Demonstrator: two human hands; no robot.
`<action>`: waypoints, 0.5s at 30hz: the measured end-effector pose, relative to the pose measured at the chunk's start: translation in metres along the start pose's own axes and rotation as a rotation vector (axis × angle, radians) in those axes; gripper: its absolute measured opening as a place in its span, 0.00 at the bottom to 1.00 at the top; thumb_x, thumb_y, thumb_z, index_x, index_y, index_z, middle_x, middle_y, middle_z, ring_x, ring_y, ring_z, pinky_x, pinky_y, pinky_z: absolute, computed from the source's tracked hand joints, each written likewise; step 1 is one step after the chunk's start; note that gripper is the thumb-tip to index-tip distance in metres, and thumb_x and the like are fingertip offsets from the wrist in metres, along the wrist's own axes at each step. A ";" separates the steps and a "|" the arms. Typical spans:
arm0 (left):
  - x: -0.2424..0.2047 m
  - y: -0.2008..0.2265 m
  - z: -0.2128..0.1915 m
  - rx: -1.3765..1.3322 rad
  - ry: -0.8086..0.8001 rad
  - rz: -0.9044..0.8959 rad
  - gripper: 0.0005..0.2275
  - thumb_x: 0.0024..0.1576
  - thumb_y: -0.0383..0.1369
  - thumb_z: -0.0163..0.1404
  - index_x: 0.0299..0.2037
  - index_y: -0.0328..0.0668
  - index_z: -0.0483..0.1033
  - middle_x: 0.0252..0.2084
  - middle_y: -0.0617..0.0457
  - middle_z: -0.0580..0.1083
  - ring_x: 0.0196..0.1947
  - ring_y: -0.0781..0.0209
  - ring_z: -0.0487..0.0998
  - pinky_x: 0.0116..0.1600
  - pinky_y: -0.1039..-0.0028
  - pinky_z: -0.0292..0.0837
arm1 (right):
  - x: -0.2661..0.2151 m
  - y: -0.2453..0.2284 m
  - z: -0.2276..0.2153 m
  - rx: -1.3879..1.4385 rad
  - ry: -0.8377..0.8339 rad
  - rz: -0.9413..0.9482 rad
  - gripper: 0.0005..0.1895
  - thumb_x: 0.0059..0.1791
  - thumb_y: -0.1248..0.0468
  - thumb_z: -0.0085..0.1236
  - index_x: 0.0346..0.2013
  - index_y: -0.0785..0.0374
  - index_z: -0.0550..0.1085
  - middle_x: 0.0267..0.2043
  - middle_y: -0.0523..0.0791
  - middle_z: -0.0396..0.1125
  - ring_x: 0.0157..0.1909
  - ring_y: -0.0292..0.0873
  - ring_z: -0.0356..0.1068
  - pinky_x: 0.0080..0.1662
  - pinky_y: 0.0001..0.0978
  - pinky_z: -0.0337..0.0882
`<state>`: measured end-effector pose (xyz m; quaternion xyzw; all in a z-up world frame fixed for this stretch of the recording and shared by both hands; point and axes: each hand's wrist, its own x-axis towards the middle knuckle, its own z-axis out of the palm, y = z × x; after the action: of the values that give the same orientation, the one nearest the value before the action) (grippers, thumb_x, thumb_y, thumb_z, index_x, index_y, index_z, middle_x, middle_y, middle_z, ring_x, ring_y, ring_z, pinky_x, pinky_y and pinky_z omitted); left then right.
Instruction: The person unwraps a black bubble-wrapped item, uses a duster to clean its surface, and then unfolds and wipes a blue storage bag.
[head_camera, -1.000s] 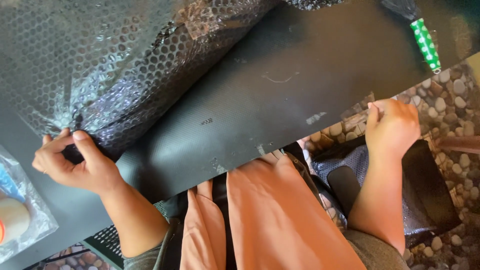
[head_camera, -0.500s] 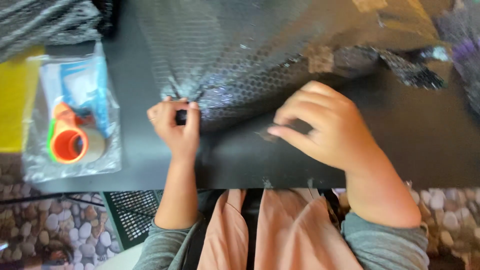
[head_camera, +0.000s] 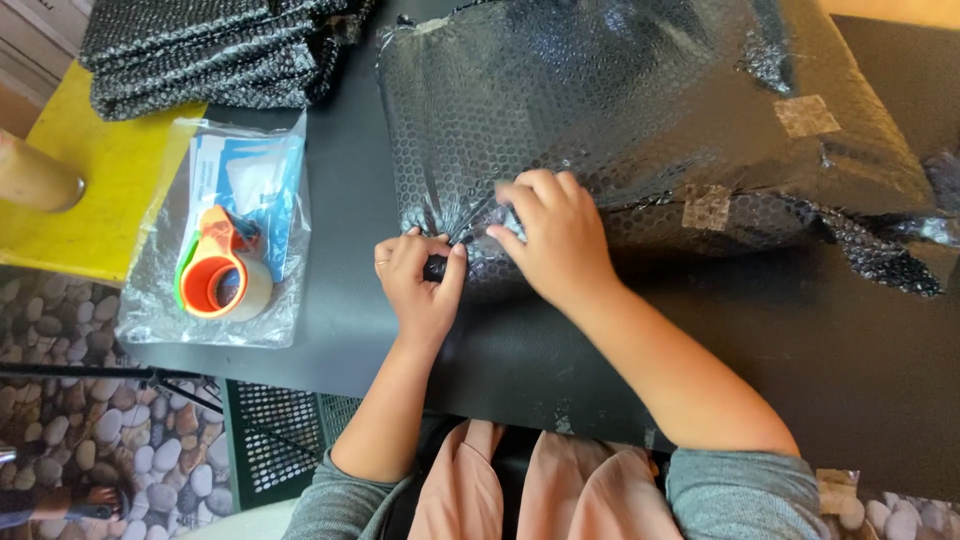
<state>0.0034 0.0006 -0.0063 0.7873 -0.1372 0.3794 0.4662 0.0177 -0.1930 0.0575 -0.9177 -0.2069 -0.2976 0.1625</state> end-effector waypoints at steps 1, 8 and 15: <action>-0.001 0.000 0.000 -0.003 -0.001 -0.001 0.09 0.55 0.34 0.62 0.27 0.48 0.75 0.32 0.56 0.78 0.40 0.53 0.74 0.60 0.66 0.64 | -0.007 -0.003 0.007 -0.003 -0.001 0.002 0.22 0.41 0.53 0.72 0.46 0.52 0.76 0.44 0.40 0.67 0.44 0.48 0.68 0.42 0.43 0.72; -0.004 -0.003 0.005 0.014 0.015 0.010 0.09 0.56 0.36 0.63 0.27 0.50 0.75 0.33 0.58 0.78 0.40 0.54 0.75 0.61 0.67 0.64 | -0.024 -0.021 0.017 0.137 0.127 -0.121 0.32 0.52 0.62 0.60 0.71 0.62 0.64 0.46 0.46 0.75 0.50 0.46 0.75 0.55 0.40 0.74; -0.008 -0.002 0.004 0.029 0.020 0.031 0.08 0.58 0.37 0.61 0.30 0.50 0.77 0.35 0.59 0.79 0.43 0.56 0.74 0.63 0.66 0.63 | -0.034 -0.025 0.027 -0.054 0.048 -0.114 0.32 0.56 0.60 0.51 0.75 0.60 0.58 0.51 0.46 0.75 0.58 0.41 0.74 0.66 0.44 0.64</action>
<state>0.0013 -0.0026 -0.0143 0.7879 -0.1393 0.3964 0.4503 -0.0059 -0.1698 0.0202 -0.9010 -0.2469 -0.3338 0.1255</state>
